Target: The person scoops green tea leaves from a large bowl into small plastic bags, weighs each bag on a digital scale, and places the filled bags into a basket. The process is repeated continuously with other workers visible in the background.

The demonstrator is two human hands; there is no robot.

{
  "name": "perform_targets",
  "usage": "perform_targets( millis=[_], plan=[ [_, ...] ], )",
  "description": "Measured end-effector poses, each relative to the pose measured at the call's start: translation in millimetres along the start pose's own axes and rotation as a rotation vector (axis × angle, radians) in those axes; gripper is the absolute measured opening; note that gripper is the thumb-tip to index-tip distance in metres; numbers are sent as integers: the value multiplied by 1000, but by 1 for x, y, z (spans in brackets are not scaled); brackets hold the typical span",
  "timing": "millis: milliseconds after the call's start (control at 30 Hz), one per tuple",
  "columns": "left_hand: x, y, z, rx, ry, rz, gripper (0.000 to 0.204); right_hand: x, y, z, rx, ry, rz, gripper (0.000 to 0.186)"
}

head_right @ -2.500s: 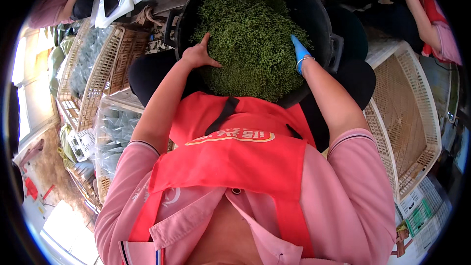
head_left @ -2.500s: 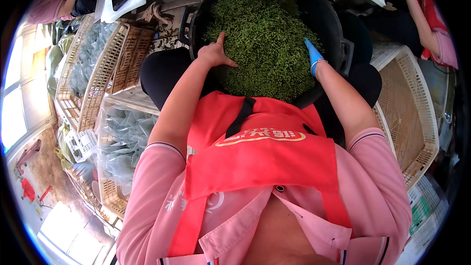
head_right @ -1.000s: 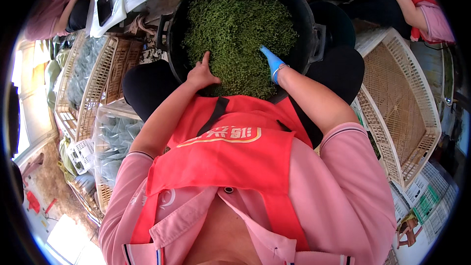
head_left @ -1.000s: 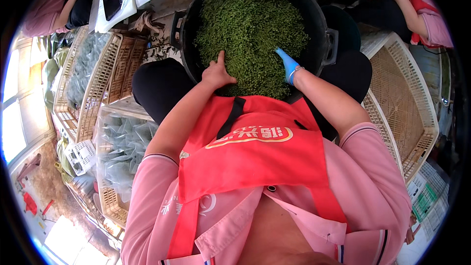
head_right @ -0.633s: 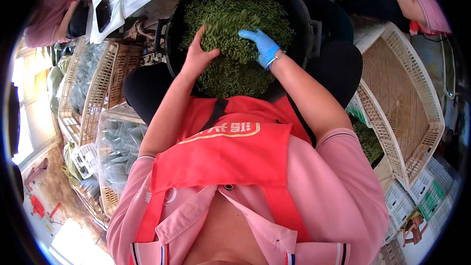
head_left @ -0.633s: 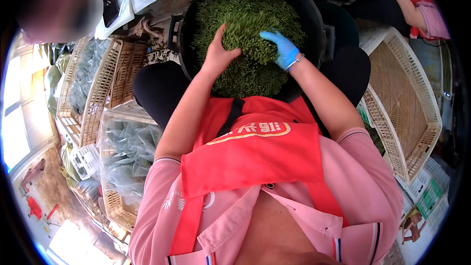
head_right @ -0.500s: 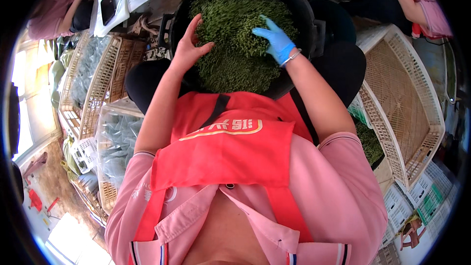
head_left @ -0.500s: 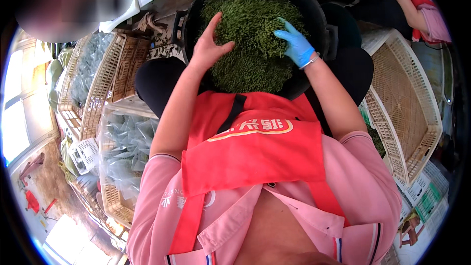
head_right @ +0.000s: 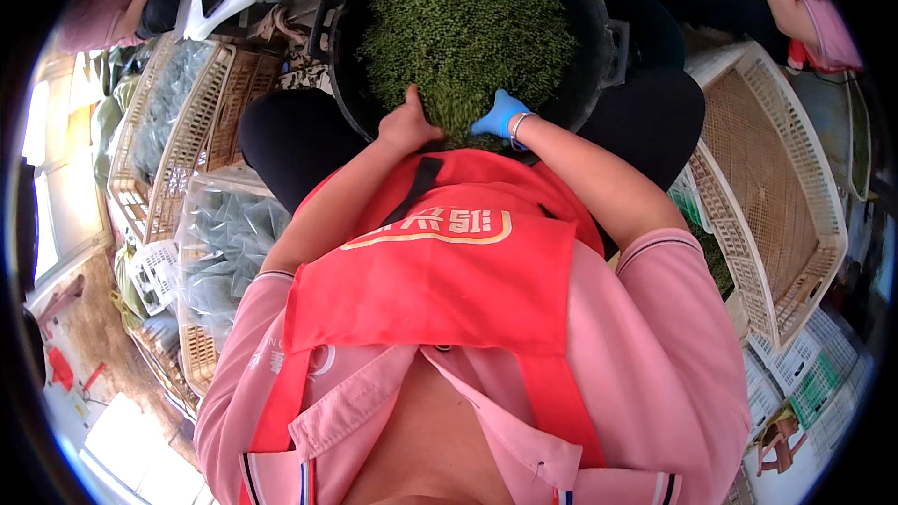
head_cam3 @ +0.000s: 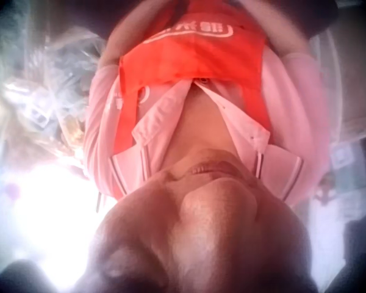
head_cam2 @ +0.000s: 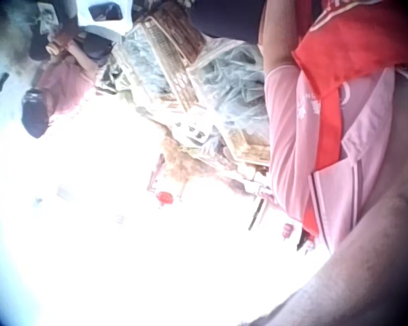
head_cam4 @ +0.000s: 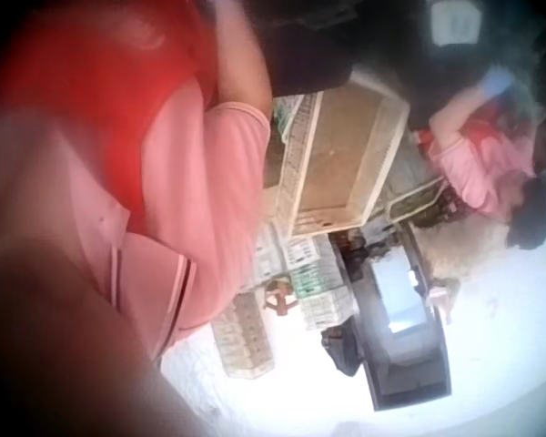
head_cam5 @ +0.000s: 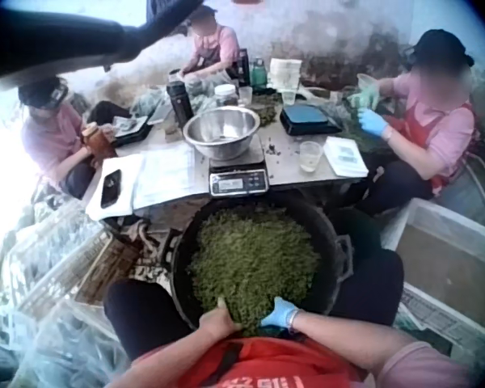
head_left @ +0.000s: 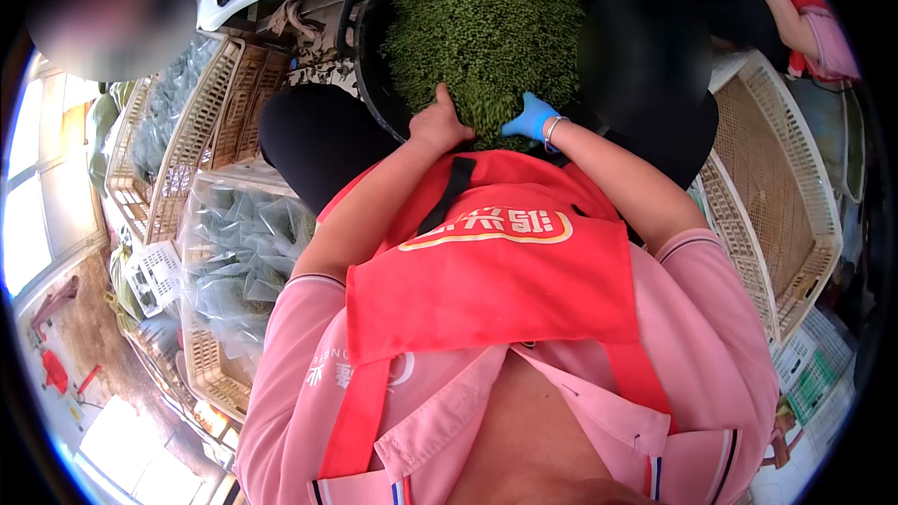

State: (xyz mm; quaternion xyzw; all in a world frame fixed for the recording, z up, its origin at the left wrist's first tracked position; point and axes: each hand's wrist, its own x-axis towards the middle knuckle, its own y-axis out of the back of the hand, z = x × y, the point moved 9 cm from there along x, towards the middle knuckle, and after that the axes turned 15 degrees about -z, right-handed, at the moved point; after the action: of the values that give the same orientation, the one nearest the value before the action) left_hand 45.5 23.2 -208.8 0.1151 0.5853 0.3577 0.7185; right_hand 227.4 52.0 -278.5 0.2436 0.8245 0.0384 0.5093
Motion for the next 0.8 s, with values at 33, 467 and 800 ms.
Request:
perform_targets(
  millis=[33, 467, 800],
  plan=[
    [0, 4, 0, -120, -16, 29, 106, 7, 3, 6, 151, 55, 38, 90],
    [-18, 97, -7, -7, -166, 78, 82, -45, 70, -4, 273, 13, -134, 67],
    [13, -17, -3, 129, 15, -242, 91, -16, -27, -8, 716, 12, -246, 98]
  ],
)
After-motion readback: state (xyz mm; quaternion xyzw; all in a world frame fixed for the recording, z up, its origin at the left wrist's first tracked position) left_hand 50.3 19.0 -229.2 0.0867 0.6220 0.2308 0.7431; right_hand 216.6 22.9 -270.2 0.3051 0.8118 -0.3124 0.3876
